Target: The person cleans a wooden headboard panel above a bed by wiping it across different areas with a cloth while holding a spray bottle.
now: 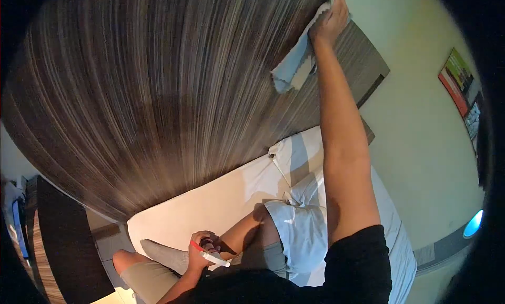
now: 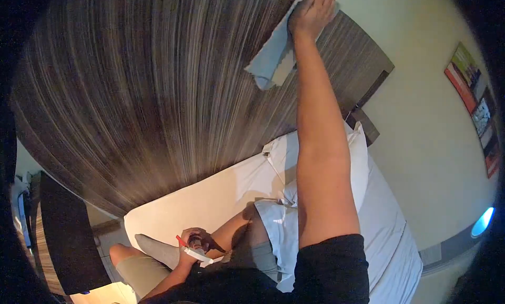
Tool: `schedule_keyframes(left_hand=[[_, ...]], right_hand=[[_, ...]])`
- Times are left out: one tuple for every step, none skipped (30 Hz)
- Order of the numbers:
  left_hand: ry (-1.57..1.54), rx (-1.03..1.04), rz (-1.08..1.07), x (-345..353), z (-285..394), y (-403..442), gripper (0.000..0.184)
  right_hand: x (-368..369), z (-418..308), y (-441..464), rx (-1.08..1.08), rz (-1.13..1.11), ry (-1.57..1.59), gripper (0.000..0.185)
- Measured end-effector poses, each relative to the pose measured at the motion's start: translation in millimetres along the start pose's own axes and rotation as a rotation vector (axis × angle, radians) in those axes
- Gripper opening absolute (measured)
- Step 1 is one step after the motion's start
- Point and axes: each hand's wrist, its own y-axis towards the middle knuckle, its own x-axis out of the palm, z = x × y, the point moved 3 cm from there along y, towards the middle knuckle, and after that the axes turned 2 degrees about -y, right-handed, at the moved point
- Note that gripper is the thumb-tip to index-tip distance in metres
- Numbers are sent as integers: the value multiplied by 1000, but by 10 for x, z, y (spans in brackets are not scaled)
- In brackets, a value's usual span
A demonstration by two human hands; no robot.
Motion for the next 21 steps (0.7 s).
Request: schedule_keyframes(left_hand=[[78, 42, -8, -14, 30, 11, 48], [69, 41, -1, -12, 47, 18, 48], [82, 42, 0, -16, 52, 20, 48], [98, 43, 2, -24, 53, 14, 47], [57, 45, 4, -14, 27, 10, 46], [59, 46, 7, -9, 31, 6, 46], [72, 42, 10, -3, 33, 6, 45], [84, 35, 12, -8, 36, 6, 45], [102, 5, 6, -11, 8, 7, 43], [101, 6, 7, -18, 2, 4, 43], [104, -5, 2, -15, -2, 4, 44], [107, -14, -2, -6, 3, 12, 44], [97, -18, -3, -5, 99, 28, 44], [59, -59, 2, -10, 178, 29, 45], [21, -101, 6, -14, 216, 24, 46], [17, -100, 8, -13, 194, 17, 46], [25, -97, 4, -8, 149, 11, 48], [34, -95, 1, -4, 120, -1, 49], [34, -98, 4, -2, 124, -1, 49], [45, -63, -2, -4, 149, 19, 50], [58, -29, -8, -15, 170, 19, 50]], right_hand=[[-11, 23, -84, 1, 104, -20, 52], [-6, 48, -168, -7, 101, -12, 52], [9, 96, -249, 52, 41, -51, 50], [28, 115, -303, 114, -17, -89, 54], [69, 157, -342, 252, -9, 177, 54], [129, 162, -376, 254, -7, 180, 54], [193, 168, -394, 281, -37, 28, 55], [235, 190, -413, 307, -69, -125, 57], [154, -11, -352, 308, -66, -125, 57], [24, -412, -236, 367, -96, -48, 58], [12, -642, -155, 393, -110, -8, 59], [1, -869, -76, 419, -123, 31, 60], [89, -988, -46, 335, -174, -59, 62], [124, -1084, -1, 251, -216, -146, 64], [178, -1118, 29, 211, -204, 20, 67], [146, -1313, 83, 206, -205, 21, 67], [144, -1570, 109, 124, -173, -31, 69], [81, -1870, 154, 43, -142, -82, 72], [-30, -2125, 185, 19, -246, -60, 75], [-138, -2346, 183, -3, -351, -36, 80], [-190, -2485, 161, 1, -355, -31, 80]])
